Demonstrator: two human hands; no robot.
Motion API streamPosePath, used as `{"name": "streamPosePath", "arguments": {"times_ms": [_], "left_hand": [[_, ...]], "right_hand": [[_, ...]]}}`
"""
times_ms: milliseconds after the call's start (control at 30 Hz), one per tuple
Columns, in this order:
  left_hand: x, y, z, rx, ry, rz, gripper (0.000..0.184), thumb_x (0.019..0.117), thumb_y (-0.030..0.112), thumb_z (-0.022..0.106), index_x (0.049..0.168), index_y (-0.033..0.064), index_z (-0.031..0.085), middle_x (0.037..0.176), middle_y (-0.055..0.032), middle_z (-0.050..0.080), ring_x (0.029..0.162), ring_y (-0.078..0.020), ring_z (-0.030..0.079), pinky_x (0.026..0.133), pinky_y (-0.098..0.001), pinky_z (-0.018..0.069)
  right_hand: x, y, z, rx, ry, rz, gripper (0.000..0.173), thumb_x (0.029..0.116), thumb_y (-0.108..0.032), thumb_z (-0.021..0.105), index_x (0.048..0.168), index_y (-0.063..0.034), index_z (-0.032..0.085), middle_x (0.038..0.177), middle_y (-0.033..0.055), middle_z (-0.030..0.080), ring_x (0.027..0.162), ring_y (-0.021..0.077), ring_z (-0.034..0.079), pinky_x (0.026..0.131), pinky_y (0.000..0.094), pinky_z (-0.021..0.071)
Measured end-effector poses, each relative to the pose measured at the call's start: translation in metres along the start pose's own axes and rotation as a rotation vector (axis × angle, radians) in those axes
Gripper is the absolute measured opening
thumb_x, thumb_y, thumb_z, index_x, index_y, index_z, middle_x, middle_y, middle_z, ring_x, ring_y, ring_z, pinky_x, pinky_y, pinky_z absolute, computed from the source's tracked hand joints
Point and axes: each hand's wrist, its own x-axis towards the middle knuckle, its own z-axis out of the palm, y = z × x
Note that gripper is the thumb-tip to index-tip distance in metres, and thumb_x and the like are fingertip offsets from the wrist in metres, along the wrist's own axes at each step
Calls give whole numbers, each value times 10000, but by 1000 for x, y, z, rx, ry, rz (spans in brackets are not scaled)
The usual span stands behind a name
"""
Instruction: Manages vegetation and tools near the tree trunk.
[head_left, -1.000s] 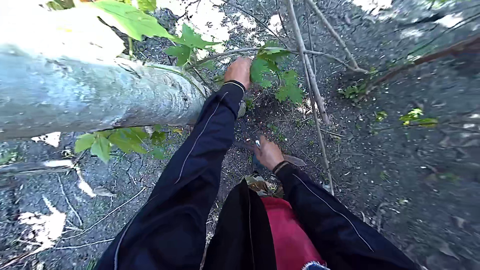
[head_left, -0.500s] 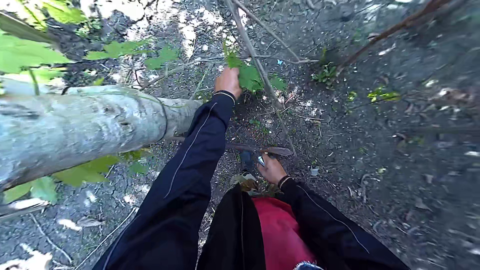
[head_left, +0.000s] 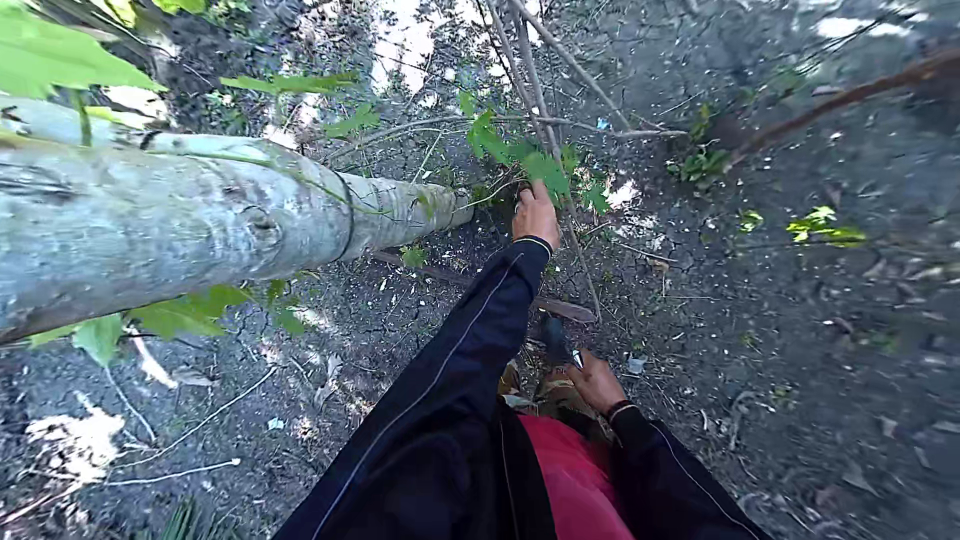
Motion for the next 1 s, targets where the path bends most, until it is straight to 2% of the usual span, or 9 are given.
{"name": "streamPosePath", "arguments": {"times_ms": [133, 167, 233, 367, 500, 633, 767, 900, 1000], "left_hand": [[-8, -17, 22, -158, -74, 19, 675, 1033, 173, 554, 1604, 13, 232, 1434, -282, 537, 1223, -394, 641, 1015, -533, 545], [-8, -24, 26, -205, -97, 41, 596, 1054, 162, 510, 1586, 9, 290, 1403, -274, 572, 1228, -390, 641, 1036, -539, 531], [-11, -37, 30, -291, -126, 75, 405, 1083, 143, 434, 1466, 43, 517, 1291, -232, 669, 1179, -378, 673, 1011, -570, 535], [-17, -64, 35, -355, -170, 91, 339, 1108, 196, 413, 1339, 86, 635, 1143, -191, 725, 1044, -355, 715, 914, -588, 564], [-21, -101, 50, -360, -276, 66, 339, 1100, 213, 438, 1331, 89, 654, 1182, -159, 722, 1099, -299, 702, 984, -536, 548], [-34, -146, 65, -409, -339, -8, 363, 1089, 197, 434, 1341, 42, 643, 1261, -159, 699, 1181, -254, 672, 1073, -452, 507], [-49, -190, 83, -386, -420, -92, 364, 1084, 195, 448, 1353, 25, 625, 1274, -171, 689, 1190, -267, 667, 1076, -459, 501], [-67, -221, 95, -293, -516, -179, 372, 1089, 222, 443, 1372, 59, 621, 1290, -168, 681, 1204, -284, 661, 1078, -489, 496], [-82, -237, 103, -302, -548, -213, 375, 1091, 222, 440, 1375, 58, 623, 1310, -167, 676, 1228, -288, 652, 1093, -496, 487]], "right_hand": [[37, -23, 0, 9, 3, -6, 440, 1031, -377, 537, 1305, -36, 588, 1057, 216, 709, 1022, 380, 700, 908, 596, 540], [48, -30, 2, 23, 6, -16, 431, 1028, -378, 542, 1283, -34, 595, 1043, 213, 707, 1012, 374, 699, 902, 591, 538], [71, -48, 4, 45, -6, -37, 419, 1032, -367, 545, 1259, -19, 598, 1035, 218, 697, 1008, 376, 691, 902, 586, 532], [114, -85, 9, 48, -12, -90, 416, 1045, -348, 536, 1279, -7, 588, 1049, 216, 695, 1018, 362, 689, 921, 566, 531], [148, -104, 21, 81, -7, -137, 411, 1041, -299, 540, 1305, 13, 587, 1115, 231, 697, 1078, 363, 684, 973, 560, 519], [163, -101, 30, 84, -28, -122, 455, 1041, -340, 555, 1329, 12, 566, 1109, 230, 695, 1066, 364, 684, 969, 558, 521], [163, -93, 29, 111, -48, -89, 438, 1028, -345, 572, 1299, -1, 577, 1030, 205, 687, 972, 344, 681, 902, 553, 531], [187, -111, 28, 82, -130, -34, 429, 1050, -343, 552, 1293, 10, 569, 1077, 225, 675, 1006, 354, 675, 921, 559, 522], [223, -156, 13, 41, -146, -46, 438, 1059, -309, 525, 1346, 22, 544, 1188, 249, 656, 1093, 374, 662, 967, 568, 514]]}}
